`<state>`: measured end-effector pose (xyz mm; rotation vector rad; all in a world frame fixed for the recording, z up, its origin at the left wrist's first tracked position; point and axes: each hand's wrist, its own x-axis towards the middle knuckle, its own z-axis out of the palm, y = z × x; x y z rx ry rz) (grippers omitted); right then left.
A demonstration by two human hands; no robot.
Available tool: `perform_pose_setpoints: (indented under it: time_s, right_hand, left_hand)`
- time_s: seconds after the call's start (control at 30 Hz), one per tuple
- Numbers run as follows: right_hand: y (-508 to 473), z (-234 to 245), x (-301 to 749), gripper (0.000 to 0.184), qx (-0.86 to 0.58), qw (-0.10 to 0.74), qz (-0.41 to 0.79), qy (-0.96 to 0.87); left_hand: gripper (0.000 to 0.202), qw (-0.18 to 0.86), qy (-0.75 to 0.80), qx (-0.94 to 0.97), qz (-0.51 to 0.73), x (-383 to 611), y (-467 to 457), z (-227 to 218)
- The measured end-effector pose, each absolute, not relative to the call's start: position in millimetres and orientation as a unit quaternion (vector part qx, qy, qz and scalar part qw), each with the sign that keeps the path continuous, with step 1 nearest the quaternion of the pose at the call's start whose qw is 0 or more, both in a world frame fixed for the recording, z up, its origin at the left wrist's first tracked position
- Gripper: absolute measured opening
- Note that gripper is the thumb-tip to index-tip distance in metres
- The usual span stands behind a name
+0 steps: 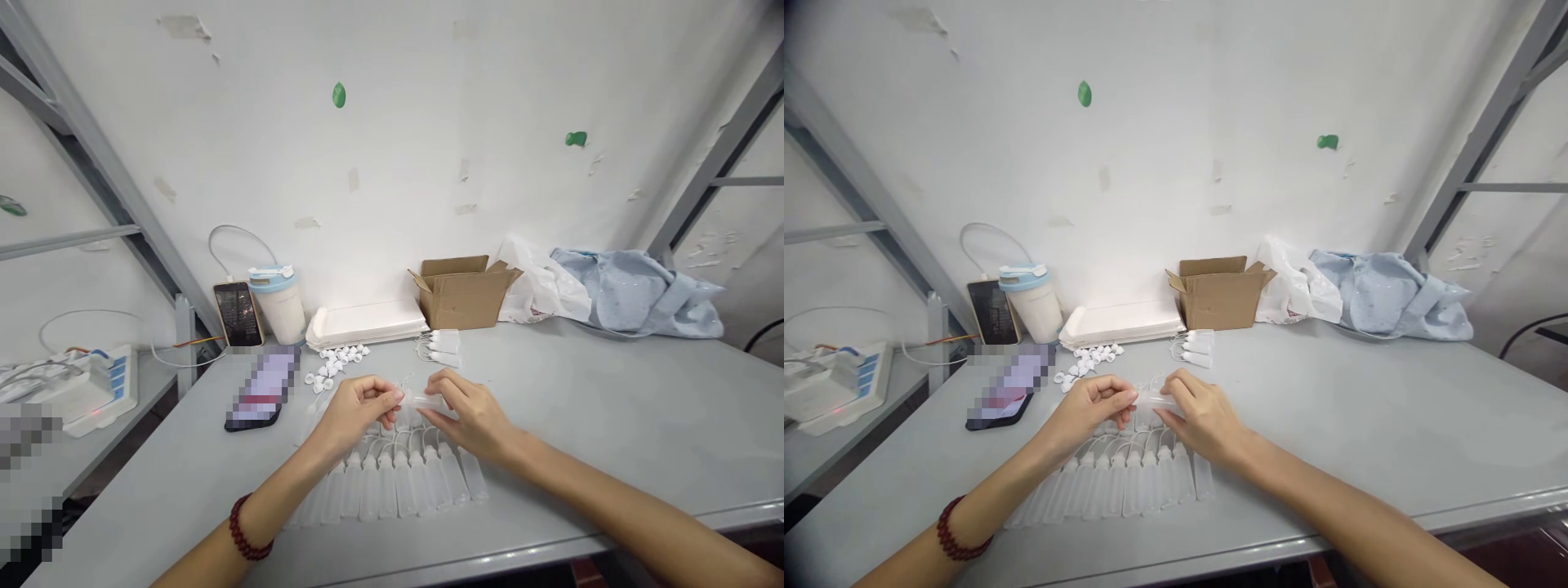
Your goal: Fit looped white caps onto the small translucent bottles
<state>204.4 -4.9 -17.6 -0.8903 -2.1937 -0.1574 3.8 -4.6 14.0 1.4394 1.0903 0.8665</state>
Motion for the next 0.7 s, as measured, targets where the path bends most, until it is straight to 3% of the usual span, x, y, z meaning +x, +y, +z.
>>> perform_pose_setpoints:
  time_s: [0.33,0.7]
  right_hand:
    - [-6.7,-11.9,206.7,0.008,-0.320,0.367,-0.135,-0.863]
    - [-8.0,-14.9,203.9,0.012,-0.306,0.424,-0.078,-0.849]
  left_hand:
    - [0.017,0.524,0.453,0.617,0.374,5.0,-7.7,12.5]
    - [0.019,0.510,0.446,0.615,0.402,5.4,-7.0,14.1]
